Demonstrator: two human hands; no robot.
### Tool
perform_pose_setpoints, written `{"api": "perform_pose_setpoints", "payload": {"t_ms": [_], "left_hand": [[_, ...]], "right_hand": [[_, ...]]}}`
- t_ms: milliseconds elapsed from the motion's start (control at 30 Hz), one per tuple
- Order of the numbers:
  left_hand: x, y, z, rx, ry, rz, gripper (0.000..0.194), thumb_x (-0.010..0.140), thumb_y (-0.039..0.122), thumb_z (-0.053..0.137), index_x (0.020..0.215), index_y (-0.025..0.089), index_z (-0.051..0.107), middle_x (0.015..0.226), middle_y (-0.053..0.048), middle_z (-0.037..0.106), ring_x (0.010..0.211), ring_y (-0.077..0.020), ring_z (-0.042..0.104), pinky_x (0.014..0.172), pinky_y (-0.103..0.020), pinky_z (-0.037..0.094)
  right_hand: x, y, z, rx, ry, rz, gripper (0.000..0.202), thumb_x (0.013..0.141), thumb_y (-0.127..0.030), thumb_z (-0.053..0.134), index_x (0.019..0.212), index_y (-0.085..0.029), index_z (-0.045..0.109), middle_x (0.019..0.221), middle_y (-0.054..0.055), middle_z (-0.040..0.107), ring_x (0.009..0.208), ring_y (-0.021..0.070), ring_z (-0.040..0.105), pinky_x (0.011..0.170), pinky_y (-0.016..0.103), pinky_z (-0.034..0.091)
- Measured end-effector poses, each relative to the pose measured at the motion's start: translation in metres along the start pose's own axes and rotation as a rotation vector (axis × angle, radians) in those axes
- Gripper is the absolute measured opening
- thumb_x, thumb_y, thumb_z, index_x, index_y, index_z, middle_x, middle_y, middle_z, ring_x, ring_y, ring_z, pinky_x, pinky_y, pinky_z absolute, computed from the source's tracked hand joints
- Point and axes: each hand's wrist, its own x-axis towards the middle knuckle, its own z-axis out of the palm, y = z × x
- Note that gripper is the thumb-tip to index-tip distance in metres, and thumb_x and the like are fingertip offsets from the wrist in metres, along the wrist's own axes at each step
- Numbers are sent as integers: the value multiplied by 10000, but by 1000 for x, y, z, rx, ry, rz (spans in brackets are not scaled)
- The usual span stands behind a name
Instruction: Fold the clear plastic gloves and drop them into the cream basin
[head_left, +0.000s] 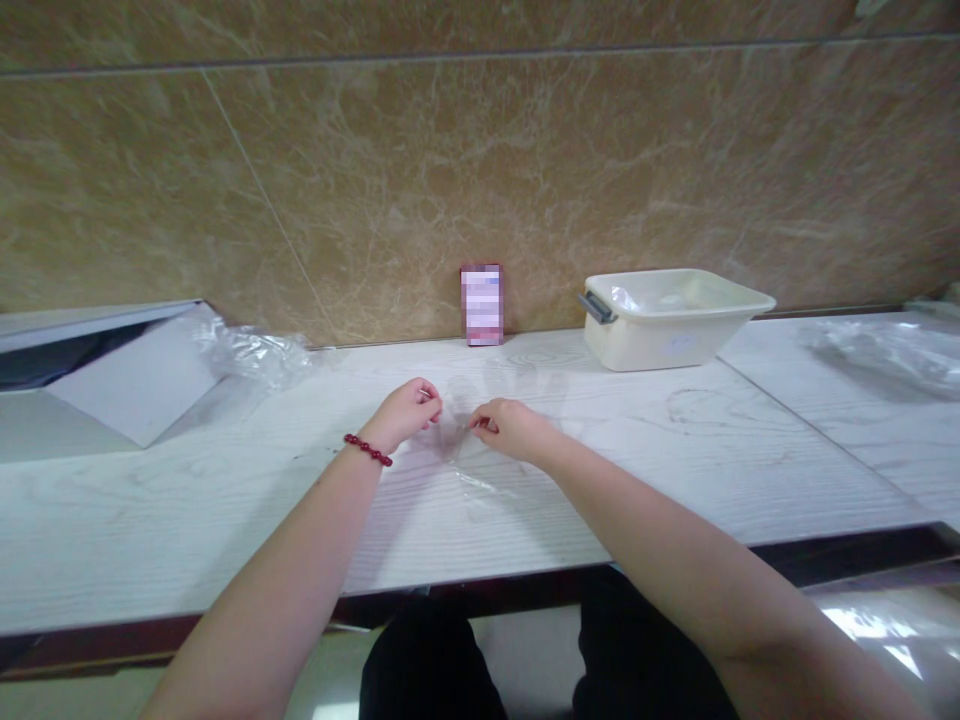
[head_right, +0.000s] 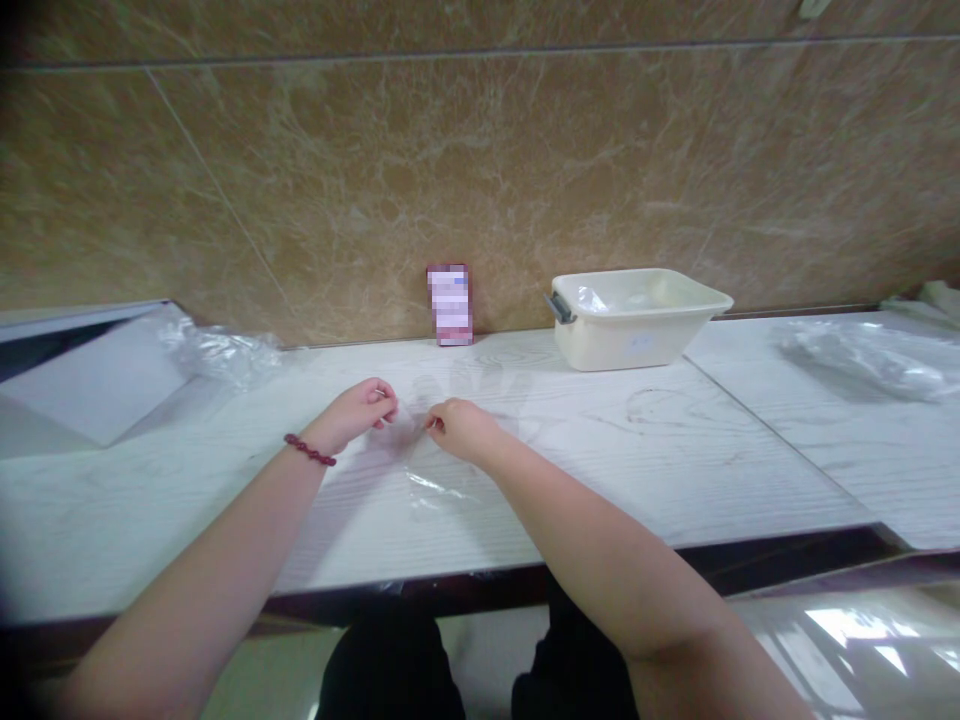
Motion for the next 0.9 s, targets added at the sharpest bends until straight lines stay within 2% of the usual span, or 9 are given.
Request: {"api": "perform_pose_setpoints", "payload": {"t_ms": [133, 267, 400, 533, 700, 900], "left_hand": [[0, -1, 2, -94, 33, 40, 205, 617, 174, 503, 803, 179, 416, 574, 30, 515, 548, -104, 516, 495, -213, 420], [1, -2, 4, -151, 17, 93, 231, 629, 183, 513, 836, 181, 409, 589, 34, 526, 540, -94, 513, 520, -221, 424], [0, -1, 9, -193, -11, 128, 250, 631, 186, 532, 845, 176, 404, 583, 44, 528, 515, -80, 502, 519, -211, 405], [-3, 1, 11, -226, -64, 159, 290, 630, 212, 561, 866, 174, 396, 573, 55, 526, 522, -77, 503, 527, -209, 398], [-5, 2, 14, -205, -111, 191, 325, 640, 264, 572, 893, 177, 386, 589, 52, 532, 558, -93, 531, 552, -231, 414], [-2, -2, 17, -192, -145, 214, 334, 642, 301, 574, 889, 170, 392, 616, 31, 562, 582, -105, 548, 544, -231, 412]], "right_hand": [[0, 0, 2, -53, -69, -129, 272, 730, -127, 435, 910, -172, 634, 800, 44, 611, 733, 124, 525, 679, 215, 375], [0, 1, 6, -63, -100, -200, 276, 740, -134, 425, 928, -168, 624, 839, 62, 598, 787, 140, 519, 722, 244, 370], [0, 1, 6, 33, 31, -98, 237, 707, -170, 494, 925, -142, 582, 810, 53, 571, 726, 118, 505, 687, 234, 377], [1, 2, 3, 182, 197, -18, 358, 671, -158, 532, 1024, -149, 476, 965, 52, 533, 623, 65, 472, 656, 222, 386], [1, 1, 4, 246, 198, -68, 377, 687, -114, 492, 1055, -191, 459, 1017, 28, 526, 610, 46, 481, 660, 210, 391], [2, 2, 3, 163, 222, -47, 164, 713, -141, 479, 839, -168, 581, 824, 19, 557, 623, 61, 497, 658, 199, 384]]}}
